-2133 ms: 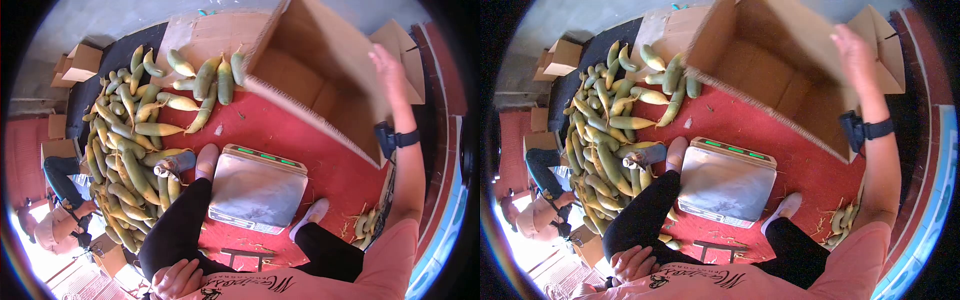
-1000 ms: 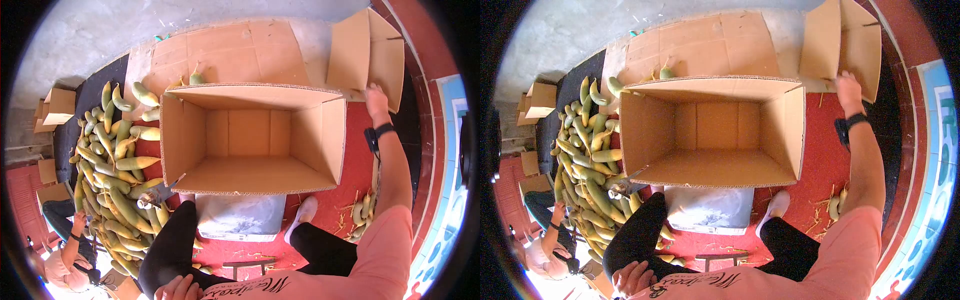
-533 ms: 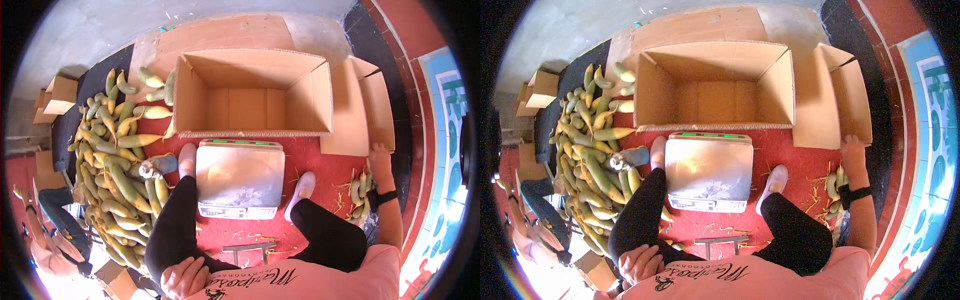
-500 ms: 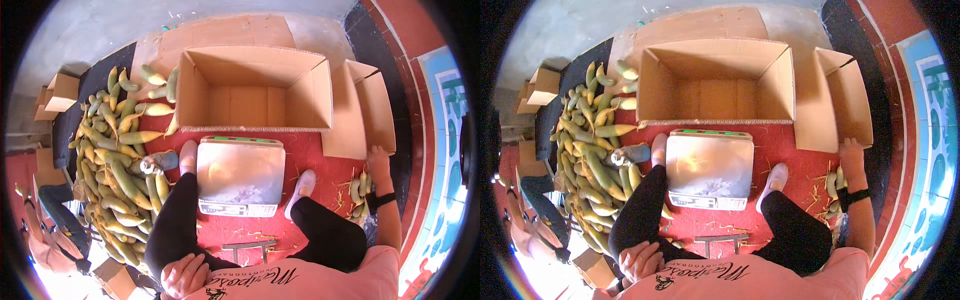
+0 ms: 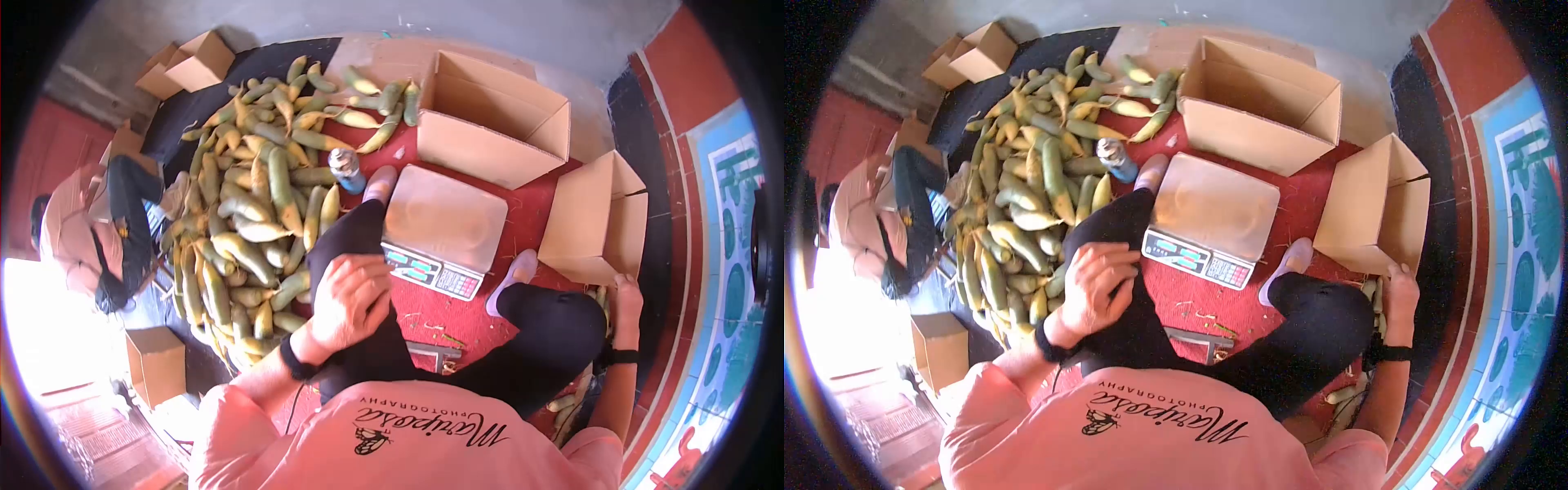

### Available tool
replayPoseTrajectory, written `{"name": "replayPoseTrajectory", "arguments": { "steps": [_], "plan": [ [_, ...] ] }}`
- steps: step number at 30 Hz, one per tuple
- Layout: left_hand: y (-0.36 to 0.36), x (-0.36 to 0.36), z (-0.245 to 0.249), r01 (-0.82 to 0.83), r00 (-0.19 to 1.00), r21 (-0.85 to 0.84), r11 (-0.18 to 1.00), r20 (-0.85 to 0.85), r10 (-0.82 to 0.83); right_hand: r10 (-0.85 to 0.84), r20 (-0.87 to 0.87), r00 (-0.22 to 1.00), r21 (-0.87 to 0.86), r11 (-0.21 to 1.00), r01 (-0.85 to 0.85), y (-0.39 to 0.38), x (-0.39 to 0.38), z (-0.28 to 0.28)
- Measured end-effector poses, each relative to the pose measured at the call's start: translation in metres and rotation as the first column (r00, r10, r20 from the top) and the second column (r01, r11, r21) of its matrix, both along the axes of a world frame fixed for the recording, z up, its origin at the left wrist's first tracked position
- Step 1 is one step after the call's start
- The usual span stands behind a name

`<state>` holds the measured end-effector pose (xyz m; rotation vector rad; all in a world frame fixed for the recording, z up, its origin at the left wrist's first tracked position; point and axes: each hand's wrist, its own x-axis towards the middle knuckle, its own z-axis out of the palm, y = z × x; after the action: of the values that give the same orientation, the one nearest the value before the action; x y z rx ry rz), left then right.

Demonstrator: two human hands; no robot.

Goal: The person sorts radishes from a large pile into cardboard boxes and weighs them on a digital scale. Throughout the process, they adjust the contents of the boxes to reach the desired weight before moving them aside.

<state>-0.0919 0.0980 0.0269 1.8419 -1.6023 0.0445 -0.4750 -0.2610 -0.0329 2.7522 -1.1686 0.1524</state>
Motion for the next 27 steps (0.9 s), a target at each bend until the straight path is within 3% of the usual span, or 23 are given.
{"name": "replayPoseTrajectory", "arguments": {
  "steps": [1,4,7,9,11,12,13,15,19,22,23,27],
  "plan": [
    [0.006,-0.001,0.002,-0.019,0.999,-0.042,0.999,-0.043,0.017,0.016,0.003,1.000,-0.010,1.000,-0.016,0.014,0.007,0.020],
    [0.031,-0.001,0.001,-0.181,0.979,-0.118,0.976,-0.121,0.167,-0.100,0.112,0.989,0.217,0.973,0.074,0.052,0.022,0.079],
    [0.066,0.006,-0.024,-0.413,0.901,-0.116,0.903,-0.195,0.387,-0.049,0.243,0.969,0.187,0.982,0.002,0.084,0.034,0.111],
    [0.100,0.013,-0.063,-0.535,0.832,-0.024,0.844,-0.187,0.522,0.001,0.295,0.956,0.182,0.982,-0.057,0.109,0.047,0.121],
    [0.139,0.016,-0.110,-0.628,0.759,0.055,0.776,-0.177,0.626,0.020,0.405,0.914,0.193,0.975,-0.107,0.133,0.061,0.121],
    [0.159,0.014,-0.129,-0.654,0.723,0.127,0.745,-0.183,0.666,0.002,0.362,0.932,0.241,0.966,-0.096,0.144,0.066,0.115],
    [0.180,0.012,-0.146,-0.679,0.682,0.200,0.706,-0.184,0.708,0.147,0.254,0.956,0.081,0.982,-0.172,0.148,0.067,0.100],
    [0.220,0.007,-0.184,-0.731,0.573,0.345,0.588,-0.156,0.804,0.167,0.237,0.957,-0.073,0.985,-0.154,0.158,0.068,0.083],
    [0.273,0.001,-0.203,-0.854,0.476,0.213,0.474,-0.046,0.878,0.154,0.258,0.954,-0.009,0.988,-0.157,0.151,0.064,0.076],
    [0.293,0.006,-0.211,-0.872,0.340,0.344,0.348,-0.086,0.936,0.076,0.274,0.959,0.191,0.973,-0.132,0.142,0.065,0.066],
    [0.295,0.007,-0.215,-0.892,0.321,0.313,0.327,-0.071,0.944,0.077,0.270,0.960,0.192,0.973,-0.132,0.131,0.062,0.058],
    [0.301,0.022,-0.240,-0.855,0.281,0.450,0.257,-0.013,0.960,-0.066,0.367,0.928,0.288,0.956,-0.046,0.121,0.059,0.040]
  ]
}}
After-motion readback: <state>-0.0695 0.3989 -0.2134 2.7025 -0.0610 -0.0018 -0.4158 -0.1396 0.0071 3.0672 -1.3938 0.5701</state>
